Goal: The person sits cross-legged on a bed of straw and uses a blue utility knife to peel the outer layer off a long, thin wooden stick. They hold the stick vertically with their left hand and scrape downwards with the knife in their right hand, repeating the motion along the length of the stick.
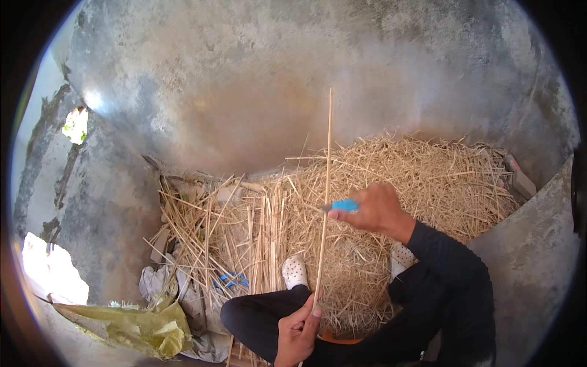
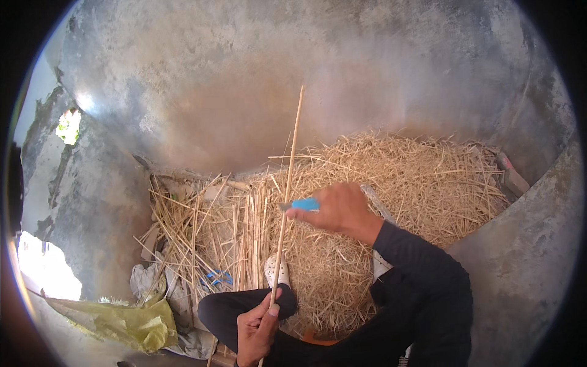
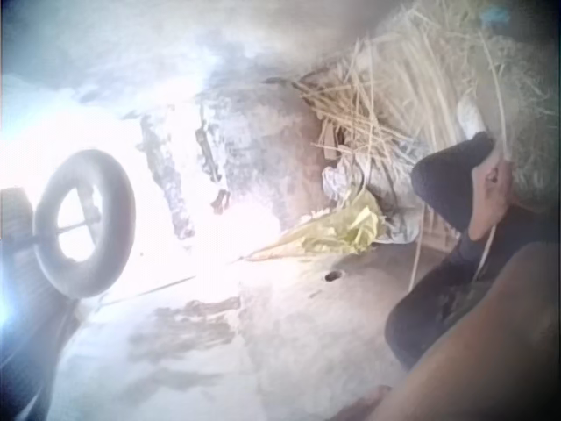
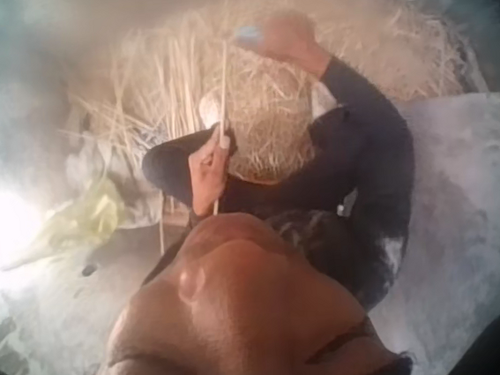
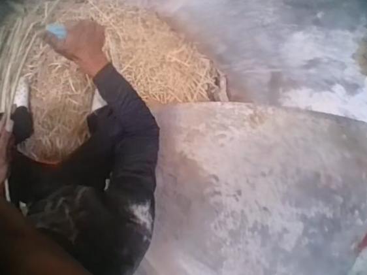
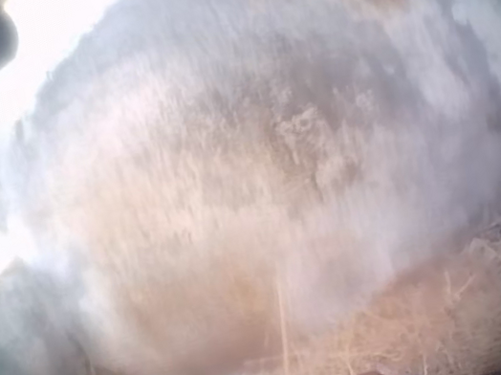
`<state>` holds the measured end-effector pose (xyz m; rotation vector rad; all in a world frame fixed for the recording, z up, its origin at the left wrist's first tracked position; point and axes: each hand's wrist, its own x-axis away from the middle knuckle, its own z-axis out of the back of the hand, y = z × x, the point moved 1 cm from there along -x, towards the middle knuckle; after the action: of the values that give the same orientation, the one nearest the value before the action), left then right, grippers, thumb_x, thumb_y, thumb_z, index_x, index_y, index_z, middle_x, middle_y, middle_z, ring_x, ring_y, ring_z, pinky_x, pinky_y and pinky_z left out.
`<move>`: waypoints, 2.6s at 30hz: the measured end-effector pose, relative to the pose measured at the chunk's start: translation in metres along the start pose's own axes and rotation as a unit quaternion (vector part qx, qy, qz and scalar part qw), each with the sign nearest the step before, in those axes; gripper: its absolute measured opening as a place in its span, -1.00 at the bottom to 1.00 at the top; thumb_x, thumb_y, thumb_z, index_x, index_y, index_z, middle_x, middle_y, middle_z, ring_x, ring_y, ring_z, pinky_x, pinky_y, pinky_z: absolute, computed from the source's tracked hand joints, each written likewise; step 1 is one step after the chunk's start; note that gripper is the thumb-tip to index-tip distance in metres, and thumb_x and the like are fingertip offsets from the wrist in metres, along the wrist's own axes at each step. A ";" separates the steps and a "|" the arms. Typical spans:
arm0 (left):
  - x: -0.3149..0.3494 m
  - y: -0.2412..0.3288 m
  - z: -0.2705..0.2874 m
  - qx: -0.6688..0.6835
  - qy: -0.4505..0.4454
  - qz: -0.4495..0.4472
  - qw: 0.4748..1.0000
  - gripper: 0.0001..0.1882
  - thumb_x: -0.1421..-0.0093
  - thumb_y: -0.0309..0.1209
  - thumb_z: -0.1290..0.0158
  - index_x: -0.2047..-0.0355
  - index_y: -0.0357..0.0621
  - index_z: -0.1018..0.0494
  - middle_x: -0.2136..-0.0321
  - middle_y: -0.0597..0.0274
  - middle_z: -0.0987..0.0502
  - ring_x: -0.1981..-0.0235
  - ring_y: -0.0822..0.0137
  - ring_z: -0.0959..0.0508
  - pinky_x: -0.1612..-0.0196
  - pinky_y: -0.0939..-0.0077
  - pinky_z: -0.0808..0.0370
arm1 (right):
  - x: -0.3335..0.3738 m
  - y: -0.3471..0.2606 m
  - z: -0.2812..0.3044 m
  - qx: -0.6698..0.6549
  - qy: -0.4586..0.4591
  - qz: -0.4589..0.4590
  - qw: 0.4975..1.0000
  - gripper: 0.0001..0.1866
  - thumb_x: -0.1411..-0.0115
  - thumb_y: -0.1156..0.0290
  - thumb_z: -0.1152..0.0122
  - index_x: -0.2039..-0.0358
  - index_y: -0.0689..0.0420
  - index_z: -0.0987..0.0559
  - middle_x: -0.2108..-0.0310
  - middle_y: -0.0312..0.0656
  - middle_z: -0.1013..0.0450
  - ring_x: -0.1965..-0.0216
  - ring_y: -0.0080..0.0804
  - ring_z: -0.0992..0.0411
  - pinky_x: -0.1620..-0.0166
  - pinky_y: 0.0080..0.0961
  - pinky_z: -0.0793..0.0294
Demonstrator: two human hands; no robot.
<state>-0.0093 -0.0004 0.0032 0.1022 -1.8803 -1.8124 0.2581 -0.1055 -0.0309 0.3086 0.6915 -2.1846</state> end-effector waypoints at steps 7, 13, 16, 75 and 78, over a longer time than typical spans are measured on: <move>0.009 0.000 0.005 -0.083 0.003 -0.052 0.995 -0.62 -0.29 -0.33 0.02 -0.05 -0.28 -0.41 0.55 0.45 -0.38 0.52 0.61 -0.30 0.47 0.68 -0.30 | 0.006 0.001 -0.008 0.002 -0.030 0.001 1.000 -0.18 -0.01 -0.48 0.10 0.85 0.08 -0.46 0.92 -0.21 -0.23 0.86 -0.34 -0.29 0.74 -0.40 -0.24; 0.009 0.007 0.008 -0.082 0.006 -0.030 0.996 -0.60 -0.29 -0.32 0.01 -0.05 -0.34 -0.38 0.38 0.38 -0.48 0.34 0.56 -0.38 0.24 0.67 -0.38 | 0.003 -0.021 -0.008 -0.021 -0.043 0.058 0.997 -0.19 -0.01 -0.49 0.11 0.82 0.08 -0.50 0.89 -0.22 -0.28 0.83 -0.28 -0.32 0.68 -0.36 -0.29; 0.015 0.006 0.006 -0.131 -0.016 -0.023 0.991 -0.60 -0.29 -0.32 0.01 -0.04 -0.35 -0.38 0.37 0.36 -0.49 0.34 0.54 -0.39 0.23 0.65 -0.39 | 0.005 0.001 -0.019 0.015 -0.047 -0.014 0.999 -0.16 0.01 -0.53 0.18 0.80 0.07 -0.51 0.88 -0.22 -0.28 0.82 -0.28 -0.31 0.65 -0.35 -0.29; 0.036 0.015 -0.003 -0.167 -0.052 -0.066 0.982 -0.70 -0.27 -0.39 0.02 0.10 -0.38 -0.44 0.61 0.13 -0.34 0.53 0.48 -0.32 0.42 0.55 -0.36 | -0.045 0.062 -0.020 0.062 0.050 -0.014 0.997 -0.14 -0.06 -0.52 0.27 0.82 0.07 -0.46 0.89 -0.29 -0.24 0.82 -0.41 -0.25 0.69 -0.38 -0.22; 0.046 -0.002 -0.005 -0.165 -0.078 -0.056 0.982 -0.75 -0.26 -0.40 0.01 0.20 -0.39 -0.46 0.62 0.14 -0.34 0.54 0.49 -0.31 0.44 0.55 -0.35 | -0.063 0.118 -0.006 0.080 0.027 -0.217 0.972 -0.11 -0.01 -0.55 0.26 0.74 0.13 -0.51 0.79 -0.21 -0.33 0.67 -0.32 -0.40 0.56 -0.30 -0.35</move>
<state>-0.0473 -0.0231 0.0152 -0.0541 -1.6746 -2.2402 0.3888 -0.1241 -0.0526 0.3226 0.6584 -2.6669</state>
